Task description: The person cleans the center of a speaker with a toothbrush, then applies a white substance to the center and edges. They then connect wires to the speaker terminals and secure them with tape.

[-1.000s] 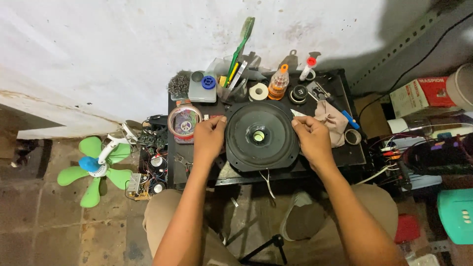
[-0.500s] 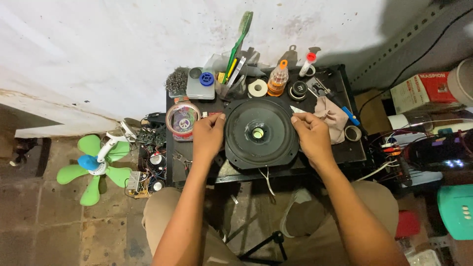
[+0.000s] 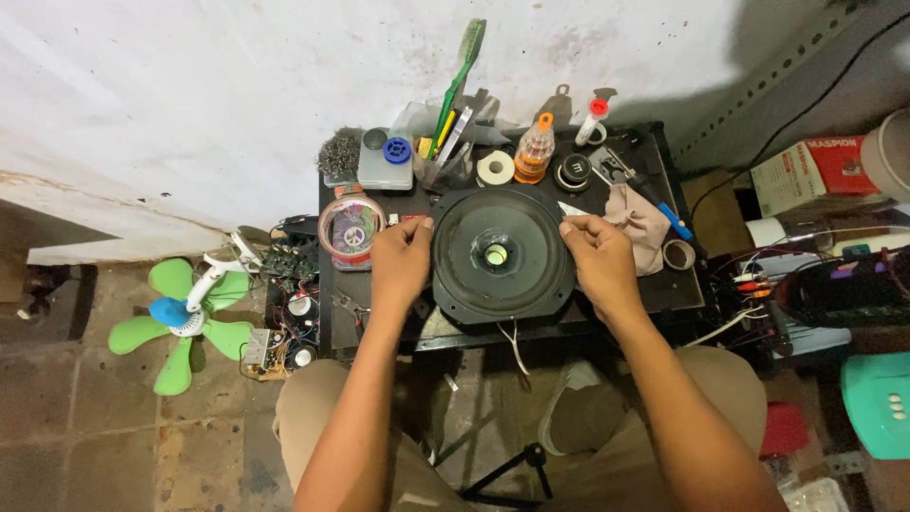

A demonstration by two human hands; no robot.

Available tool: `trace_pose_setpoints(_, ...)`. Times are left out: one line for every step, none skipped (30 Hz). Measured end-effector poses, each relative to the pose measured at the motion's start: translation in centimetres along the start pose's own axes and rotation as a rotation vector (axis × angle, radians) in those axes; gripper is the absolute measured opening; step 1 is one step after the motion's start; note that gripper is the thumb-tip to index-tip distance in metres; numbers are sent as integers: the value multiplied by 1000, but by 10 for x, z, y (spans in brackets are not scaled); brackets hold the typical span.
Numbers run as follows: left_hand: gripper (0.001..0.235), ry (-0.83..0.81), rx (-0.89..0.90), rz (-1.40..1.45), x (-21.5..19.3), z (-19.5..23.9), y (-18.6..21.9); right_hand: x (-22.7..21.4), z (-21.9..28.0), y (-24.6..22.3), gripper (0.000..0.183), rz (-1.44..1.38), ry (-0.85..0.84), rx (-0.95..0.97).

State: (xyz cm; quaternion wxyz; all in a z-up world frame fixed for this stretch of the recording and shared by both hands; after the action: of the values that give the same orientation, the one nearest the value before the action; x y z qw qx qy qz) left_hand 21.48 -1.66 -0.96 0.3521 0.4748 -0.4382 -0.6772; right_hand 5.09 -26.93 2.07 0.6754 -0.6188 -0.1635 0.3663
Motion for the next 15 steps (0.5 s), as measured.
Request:
trace_pose_setpoints(30, 0, 3, 3, -1, 3, 10, 0, 1, -1, 22, -2, 0, 2)
trace_pose_setpoints(31, 1, 5, 6, -3, 7, 20, 0, 1, -2, 22, -5, 0, 4)
trace_pose_setpoints(31, 1, 4, 6, -5, 9, 26, 0, 2, -1, 22, -4, 0, 5)
trace_pose_setpoints(31, 4, 5, 7, -7, 12, 33, 0, 1, -1, 22, -3, -1, 2)
trace_pose_setpoints(31, 6, 5, 8, -10, 14, 39, 0, 1, -1, 22, -1, -1, -1)
trace_pose_setpoints(31, 6, 4, 8, -9, 14, 37, 0, 3, -4, 22, -1, -2, 1)
trace_pose_setpoints(31, 5, -1, 10, -8, 13, 34, 0, 4, -6, 21, 10, -7, 8)
trace_pose_setpoints(31, 5, -4, 12, -7, 12, 31, 0, 5, -9, 20, 21, -12, 14)
trace_pose_setpoints(31, 4, -4, 13, -6, 10, 29, 0, 5, -8, 20, 21, -11, 14)
trace_pose_setpoints(31, 1, 2, 7, -6, 10, 28, 0, 4, -7, 20, 24, -13, 18)
trace_pose_setpoints(31, -1, 8, 1, -6, 9, 27, -1, 5, -6, 20, 27, -14, 21)
trace_pose_setpoints(31, -2, 8, 2, -7, 12, 31, -2, 3, -1, 20, 27, -13, 20)
trace_pose_setpoints(31, -4, 6, -6, -8, 14, 35, -3, 2, 4, 20, 12, -14, 35)
trace_pose_setpoints(31, -7, 3, -15, -9, 16, 39, -3, 1, 10, 19, -3, -15, 51)
trace_pose_setpoints(31, -7, 3, -14, -9, 15, 37, -4, 3, 13, 19, -2, -15, 51)
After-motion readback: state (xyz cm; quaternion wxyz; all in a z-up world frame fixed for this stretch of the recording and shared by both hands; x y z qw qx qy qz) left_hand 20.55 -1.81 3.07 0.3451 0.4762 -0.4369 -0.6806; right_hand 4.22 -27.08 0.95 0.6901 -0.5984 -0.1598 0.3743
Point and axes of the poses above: each hand's wrist, its own z-axis away from the middle knuckle, its own x-axis out of the palm, y = z × x, the point moved 8 cm from there along -z, towards the middle knuckle, and after that the axes turned 2 degrees about -z, right-handed, at the moved point
